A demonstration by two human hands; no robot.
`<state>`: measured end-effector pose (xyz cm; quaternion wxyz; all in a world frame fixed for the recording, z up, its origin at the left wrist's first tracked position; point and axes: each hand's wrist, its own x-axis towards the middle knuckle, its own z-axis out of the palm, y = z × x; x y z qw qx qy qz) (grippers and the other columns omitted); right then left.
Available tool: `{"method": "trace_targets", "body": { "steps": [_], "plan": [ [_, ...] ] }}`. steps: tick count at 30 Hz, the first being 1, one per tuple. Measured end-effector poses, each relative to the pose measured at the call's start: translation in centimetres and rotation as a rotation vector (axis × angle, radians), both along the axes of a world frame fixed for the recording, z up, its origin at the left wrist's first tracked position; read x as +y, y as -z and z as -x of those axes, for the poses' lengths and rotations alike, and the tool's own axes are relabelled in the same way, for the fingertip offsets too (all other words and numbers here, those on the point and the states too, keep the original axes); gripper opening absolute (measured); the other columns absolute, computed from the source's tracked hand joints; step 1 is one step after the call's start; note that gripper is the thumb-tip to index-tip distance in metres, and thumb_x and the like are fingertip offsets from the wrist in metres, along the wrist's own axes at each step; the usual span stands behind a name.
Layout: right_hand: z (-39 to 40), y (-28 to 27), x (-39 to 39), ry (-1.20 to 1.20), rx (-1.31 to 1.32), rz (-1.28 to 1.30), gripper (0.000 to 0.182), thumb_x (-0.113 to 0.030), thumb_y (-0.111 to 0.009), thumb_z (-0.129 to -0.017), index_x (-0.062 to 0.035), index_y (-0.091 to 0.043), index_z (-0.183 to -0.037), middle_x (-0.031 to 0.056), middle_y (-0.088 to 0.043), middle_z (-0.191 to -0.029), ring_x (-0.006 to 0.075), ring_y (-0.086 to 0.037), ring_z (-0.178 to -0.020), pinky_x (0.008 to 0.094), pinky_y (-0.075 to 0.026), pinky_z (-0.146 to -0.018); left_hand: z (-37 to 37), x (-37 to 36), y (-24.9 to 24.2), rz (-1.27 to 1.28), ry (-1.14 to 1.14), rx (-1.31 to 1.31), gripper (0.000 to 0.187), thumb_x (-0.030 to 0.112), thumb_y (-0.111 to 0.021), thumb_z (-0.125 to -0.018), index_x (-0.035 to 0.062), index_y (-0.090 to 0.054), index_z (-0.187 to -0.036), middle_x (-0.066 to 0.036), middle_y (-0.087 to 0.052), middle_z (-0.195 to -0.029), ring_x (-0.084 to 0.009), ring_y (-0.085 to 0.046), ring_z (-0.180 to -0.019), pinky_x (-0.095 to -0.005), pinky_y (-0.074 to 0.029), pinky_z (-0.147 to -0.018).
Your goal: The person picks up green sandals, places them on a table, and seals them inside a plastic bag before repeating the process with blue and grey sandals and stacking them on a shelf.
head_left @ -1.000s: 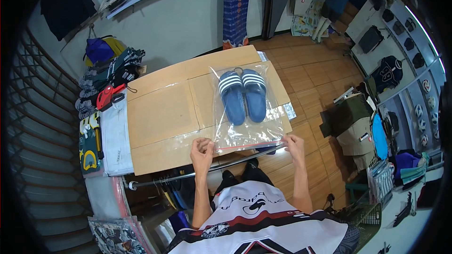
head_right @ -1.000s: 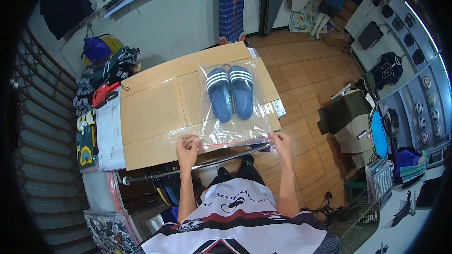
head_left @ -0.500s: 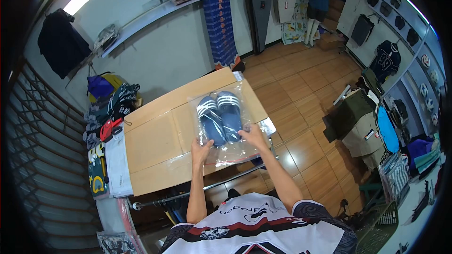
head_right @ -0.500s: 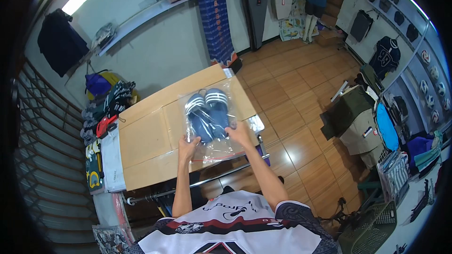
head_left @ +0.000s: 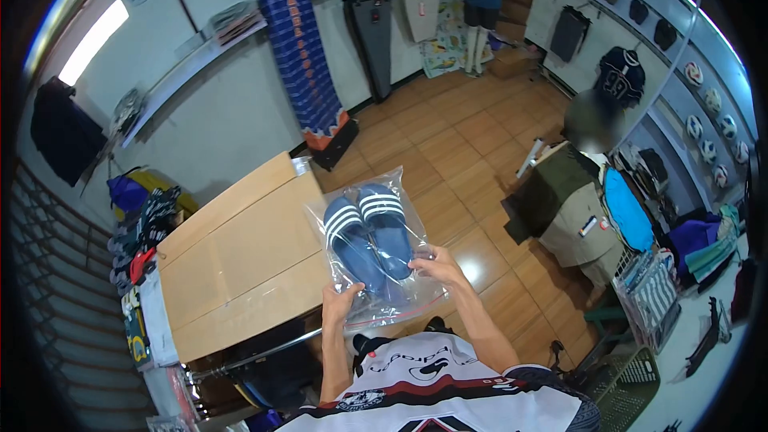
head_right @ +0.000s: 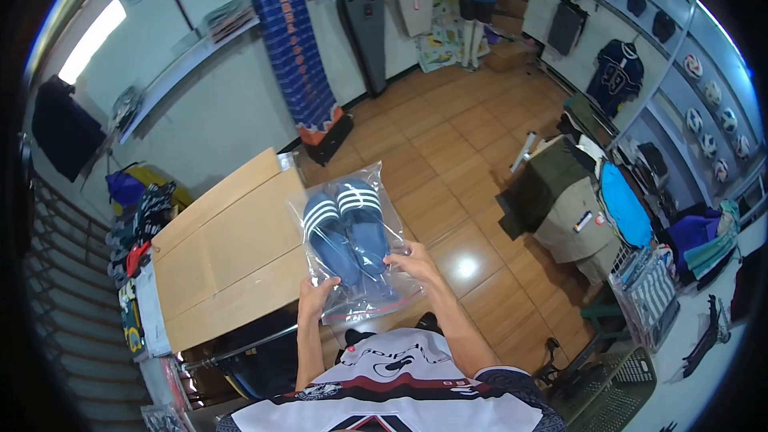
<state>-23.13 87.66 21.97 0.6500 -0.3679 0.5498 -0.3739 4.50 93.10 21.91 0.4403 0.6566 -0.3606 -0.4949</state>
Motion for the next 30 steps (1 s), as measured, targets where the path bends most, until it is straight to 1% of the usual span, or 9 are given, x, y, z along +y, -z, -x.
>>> {"method": "trace_targets", "body": {
  "steps": [4,5,9,15,20,23,26,27,30],
  "plan": [
    [6.9,-1.3,0.7,0.116,-0.024,-0.001,0.057,-0.007,-0.086,-0.076,0.0053,-0.064,-0.127,0.0122,-0.072,-0.112,0.0181,-0.07,-0.096,0.0299,-0.056,-0.077,6.5,-2.9,-1.6,-0.11,0.175,0.025,0.036,0.01,-0.083,-0.077,-0.004,-0.07,-0.108,-0.007,-0.072,-0.092,-0.0148,-0.065,-0.077,-0.0302,-0.053,-0.074],
    [8.3,-1.5,0.5,0.146,-0.031,-0.002,0.057,-0.007,-0.086,-0.076,0.0056,-0.064,-0.127,0.0128,-0.071,-0.114,0.0188,-0.07,-0.098,0.0305,-0.057,-0.079,7.1,-4.0,0.4,-0.07,0.248,0.002,0.038,0.01,-0.082,-0.078,-0.0031,-0.07,-0.112,-0.007,-0.073,-0.096,-0.0148,-0.065,-0.081,-0.0304,-0.053,-0.076],
    [12.8,-0.2,-0.7,0.233,-0.091,-0.035,0.056,-0.006,-0.086,-0.077,0.0052,-0.064,-0.127,0.0121,-0.072,-0.113,0.019,-0.07,-0.096,0.0317,-0.056,-0.08,12.0,-7.9,-1.1,-0.05,0.325,0.098,0.037,0.008,-0.081,-0.079,-0.0013,-0.071,-0.113,-0.007,-0.074,-0.1,-0.0149,-0.066,-0.086,-0.0319,-0.053,-0.08],
    [18.1,0.7,-6.0,0.295,-0.042,-0.053,0.058,-0.007,-0.087,-0.077,0.0051,-0.062,-0.128,0.0113,-0.071,-0.112,0.0182,-0.069,-0.094,0.0326,-0.056,-0.078,17.1,-16.3,1.4,-0.042,0.405,0.227,0.039,0.006,-0.082,-0.079,-0.0016,-0.069,-0.116,-0.008,-0.074,-0.101,-0.0155,-0.067,-0.087,-0.0317,-0.054,-0.082],
    [21.5,-1.6,-14.9,0.275,-0.047,-0.035,0.061,-0.007,-0.087,-0.077,0.0041,-0.06,-0.13,0.0113,-0.069,-0.112,0.0187,-0.067,-0.097,0.0327,-0.056,-0.078,20.8,-25.0,1.4,0.024,0.37,0.334,0.042,0.004,-0.083,-0.079,-0.0014,-0.068,-0.117,-0.007,-0.074,-0.102,-0.0144,-0.067,-0.087,-0.0305,-0.054,-0.08],
    [22.9,-1.4,-22.2,0.255,-0.018,-0.026,0.06,-0.006,-0.088,-0.076,0.0041,-0.06,-0.129,0.0093,-0.069,-0.105,0.0179,-0.068,-0.094,0.0311,-0.056,-0.078,21.3,-31.8,1.7,0.037,0.384,0.296,0.043,0.004,-0.084,-0.079,-0.0005,-0.068,-0.118,-0.007,-0.074,-0.102,-0.0145,-0.068,-0.087,-0.0304,-0.054,-0.081],
    [23.2,-2.4,-29.8,0.159,-0.033,0.005,0.057,-0.005,-0.088,-0.076,0.0042,-0.061,-0.125,0.0068,-0.069,-0.097,0.016,-0.067,-0.086,0.0285,-0.054,-0.074,20.8,-37.9,-0.6,0.052,0.352,0.273,0.043,0.005,-0.084,-0.079,-0.0002,-0.068,-0.119,-0.007,-0.074,-0.103,-0.0144,-0.068,-0.088,-0.0304,-0.055,-0.081],
    [22.7,-3.2,-32.1,0.146,-0.019,0.035,0.052,-0.004,-0.088,-0.076,0.0029,-0.062,-0.121,0.0034,-0.067,-0.089,0.0148,-0.065,-0.077,0.0279,-0.051,-0.07,20.3,-39.9,-1.0,0.077,0.353,0.255,0.043,0.005,-0.084,-0.079,-0.0002,-0.068,-0.119,-0.007,-0.074,-0.103,-0.0143,-0.068,-0.088,-0.0305,-0.055,-0.081],
    [21.0,-4.2,-38.5,0.099,-0.081,0.086,0.047,-0.002,-0.087,-0.076,0.0009,-0.063,-0.117,0.0015,-0.065,-0.086,0.0145,-0.063,-0.074,0.0279,-0.048,-0.068,18.6,-44.3,-2.1,0.107,0.321,0.229,0.042,0.005,-0.085,-0.08,-0.0004,-0.068,-0.119,-0.007,-0.074,-0.102,-0.0141,-0.068,-0.089,-0.0307,-0.055,-0.082]
  ]
}}
